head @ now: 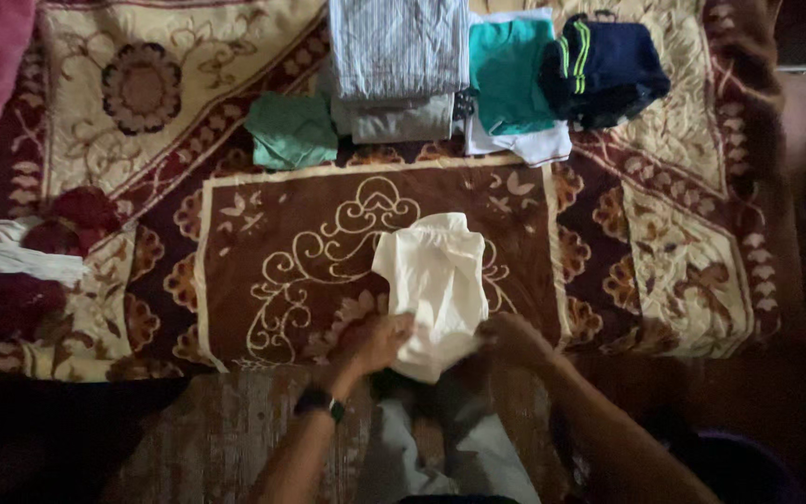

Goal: The person folds several pieces of clean clothing one by one on a bed. They pick up each item from a purple laundry basket, unfold it, fold it neatly, and place it on a growing stack on the bed.

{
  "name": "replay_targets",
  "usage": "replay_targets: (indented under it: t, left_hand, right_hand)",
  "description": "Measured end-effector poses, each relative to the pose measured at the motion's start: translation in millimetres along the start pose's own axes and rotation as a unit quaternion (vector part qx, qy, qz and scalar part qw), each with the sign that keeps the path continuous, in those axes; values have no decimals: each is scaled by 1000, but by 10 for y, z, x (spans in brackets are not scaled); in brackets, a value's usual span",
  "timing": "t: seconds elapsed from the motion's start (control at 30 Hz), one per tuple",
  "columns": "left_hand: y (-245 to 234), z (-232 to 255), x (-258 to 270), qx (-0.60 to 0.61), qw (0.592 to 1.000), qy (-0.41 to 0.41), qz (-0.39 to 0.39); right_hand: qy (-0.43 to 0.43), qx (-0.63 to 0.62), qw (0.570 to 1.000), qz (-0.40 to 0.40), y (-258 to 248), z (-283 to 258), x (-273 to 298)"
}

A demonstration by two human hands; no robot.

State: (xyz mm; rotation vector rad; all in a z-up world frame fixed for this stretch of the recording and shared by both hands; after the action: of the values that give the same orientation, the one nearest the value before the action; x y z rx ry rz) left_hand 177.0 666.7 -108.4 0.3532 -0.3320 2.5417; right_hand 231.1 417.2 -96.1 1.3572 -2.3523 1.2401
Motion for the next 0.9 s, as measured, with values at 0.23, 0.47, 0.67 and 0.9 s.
replay_targets:
  t: [0.23, 0.47, 0.67, 0.9]
  left_hand:
    - [-1166, 744, -783, -176, 970, 47, 161]
    - [-972, -76, -413, -131, 941, -212, 231]
    - [-66, -1393, -262, 90, 941, -193, 263]
    - [226, -1785, -358, 62, 943, -246, 216]
  right_hand:
    - [90, -62, 976, 188, -1243, -305, -83]
    - [141, -177, 968, 110, -697, 306, -226]
    - [65, -297, 952, 14, 613, 1047, -432]
    - [249, -320, 913, 47, 716, 1016, -329]
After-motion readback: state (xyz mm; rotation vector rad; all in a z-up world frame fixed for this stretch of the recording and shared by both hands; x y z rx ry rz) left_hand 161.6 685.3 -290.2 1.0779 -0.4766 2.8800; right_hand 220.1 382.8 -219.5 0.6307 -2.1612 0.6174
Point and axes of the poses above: each hand's wrist, its own x-axis away from the middle knuckle, its own y-axis out of the palm, z = x × y, the point moved 7 cm from there along -x, towards the middle knuckle, and after that the axes turned 7 degrees about -z, right-handed, at the moved point
